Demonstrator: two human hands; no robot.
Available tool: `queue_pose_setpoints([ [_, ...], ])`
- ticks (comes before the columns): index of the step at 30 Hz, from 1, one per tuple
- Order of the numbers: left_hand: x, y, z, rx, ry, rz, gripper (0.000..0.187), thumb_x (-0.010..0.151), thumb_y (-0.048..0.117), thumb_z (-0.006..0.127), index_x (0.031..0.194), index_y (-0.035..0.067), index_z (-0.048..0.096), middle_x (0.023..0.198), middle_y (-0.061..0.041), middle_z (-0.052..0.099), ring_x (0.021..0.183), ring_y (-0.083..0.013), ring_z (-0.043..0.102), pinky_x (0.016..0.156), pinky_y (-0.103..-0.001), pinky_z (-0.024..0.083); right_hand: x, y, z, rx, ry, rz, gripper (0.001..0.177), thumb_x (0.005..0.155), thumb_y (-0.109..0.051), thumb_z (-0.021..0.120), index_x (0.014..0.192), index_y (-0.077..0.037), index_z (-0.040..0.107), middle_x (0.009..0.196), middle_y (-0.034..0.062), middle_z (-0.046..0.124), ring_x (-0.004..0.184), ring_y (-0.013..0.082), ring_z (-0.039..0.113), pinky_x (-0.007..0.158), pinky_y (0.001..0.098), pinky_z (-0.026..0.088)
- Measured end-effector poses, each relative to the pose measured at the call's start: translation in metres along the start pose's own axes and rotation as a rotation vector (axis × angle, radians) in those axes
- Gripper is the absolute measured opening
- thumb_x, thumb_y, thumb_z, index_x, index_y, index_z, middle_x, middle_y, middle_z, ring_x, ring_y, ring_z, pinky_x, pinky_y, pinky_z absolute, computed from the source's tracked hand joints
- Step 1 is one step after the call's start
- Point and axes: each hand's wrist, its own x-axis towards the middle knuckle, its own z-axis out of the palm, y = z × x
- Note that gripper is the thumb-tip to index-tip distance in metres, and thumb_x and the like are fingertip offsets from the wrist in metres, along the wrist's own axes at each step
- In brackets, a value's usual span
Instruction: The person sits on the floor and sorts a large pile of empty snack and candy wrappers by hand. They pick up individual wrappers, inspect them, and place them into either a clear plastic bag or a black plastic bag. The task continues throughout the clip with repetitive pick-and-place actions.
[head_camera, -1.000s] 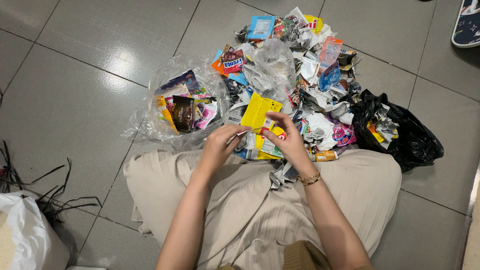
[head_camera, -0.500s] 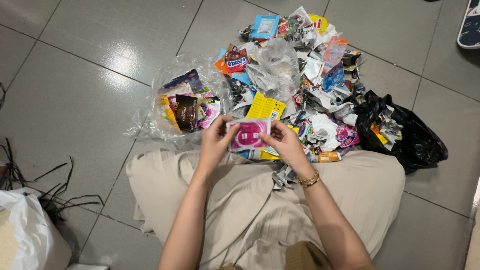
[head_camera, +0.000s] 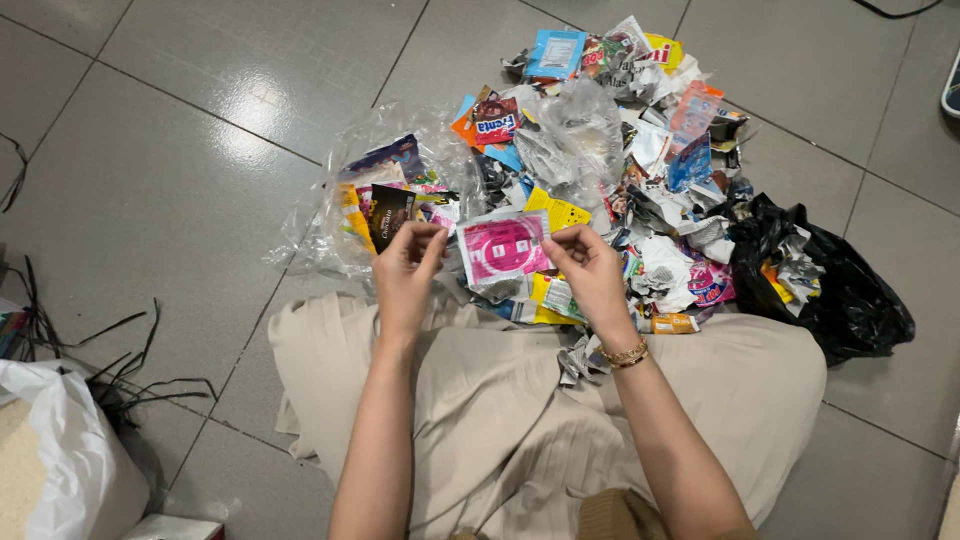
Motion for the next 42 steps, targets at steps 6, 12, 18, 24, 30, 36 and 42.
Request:
queue_pose_setpoints([
  [6,0.005,0.013,-0.033,0.444,0.274,0.3,0.013,0.099,0.008,0.069,0.112,0.005,0.071,0.112,-0.011,0.072,0.11,-0.0252,0.065,0.098,-0.038,0.051,0.021,-0.006,0.01,0.011,0.042,-0.088,0.011,0.101,-0.009,0.069,0.107,0.0,0.065,0.093,-0.0021,0.066,0.082,0.0022,0.058,0.075,0.0182,0.049],
  [12,0.013,0.009,-0.05,0.568,0.309,0.343,0.047,0.1,0.008,0.062,0.146,0.001,0.051,0.157,-0.021,0.042,0.15,-0.0417,0.034,0.123,-0.047,0.026,0.042,-0.016,0.037,-0.123,0.079,-0.128,0.015,0.1,-0.012,0.07,0.107,0.001,0.067,0.093,-0.001,0.069,0.082,0.0023,0.062,0.074,0.0202,0.053],
  [18,0.017,0.005,-0.053,0.419,0.302,0.216,0.05,0.104,0.007,0.057,0.152,0.003,0.044,0.16,-0.02,0.041,0.15,-0.0371,0.041,0.124,-0.044,0.032,0.056,-0.022,0.071,-0.241,0.064,-0.155,0.016,0.1,-0.014,0.071,0.105,0.001,0.069,0.088,0.0,0.071,0.077,0.0022,0.061,0.068,0.0208,0.052],
  [24,0.022,0.004,-0.056,0.396,0.272,0.156,0.055,0.099,-0.001,0.053,0.153,0.003,0.042,0.156,-0.018,0.047,0.147,-0.0348,0.045,0.121,-0.042,0.035,0.066,-0.024,0.108,-0.405,-0.023,-0.199,0.015,0.098,-0.015,0.071,0.104,-0.001,0.071,0.086,0.006,0.075,0.073,0.0089,0.069,0.066,0.0252,0.055],
  [30,0.022,0.004,-0.057,0.391,0.242,0.125,0.056,0.098,-0.003,0.052,0.153,0.003,0.043,0.155,-0.016,0.048,0.146,-0.0336,0.047,0.119,-0.041,0.038,0.07,-0.023,0.138,-0.509,-0.108,-0.306,0.013,0.095,-0.011,0.071,0.103,0.0,0.07,0.092,0.0114,0.075,0.073,0.0199,0.074,0.066,0.0319,0.058],
  [36,0.023,0.0,-0.057,0.375,0.234,0.173,0.052,0.102,0.001,0.054,0.152,0.002,0.043,0.156,-0.017,0.048,0.147,-0.0344,0.047,0.12,-0.042,0.038,0.068,-0.019,0.156,-0.581,-0.162,-0.435,0.014,0.095,-0.009,0.071,0.107,-0.005,0.075,0.098,0.0128,0.072,0.084,0.0267,0.071,0.074,0.035,0.055],
  [42,0.023,0.0,-0.057,0.373,0.24,0.156,0.052,0.102,0.005,0.057,0.152,0.002,0.043,0.156,-0.018,0.047,0.146,-0.0348,0.047,0.12,-0.042,0.037,0.066,-0.028,0.155,-0.566,-0.176,-0.226,0.031,0.094,-0.01,0.068,0.126,-0.009,0.071,0.104,0.0129,0.068,0.074,0.0273,0.066,0.071,0.0355,0.052],
])
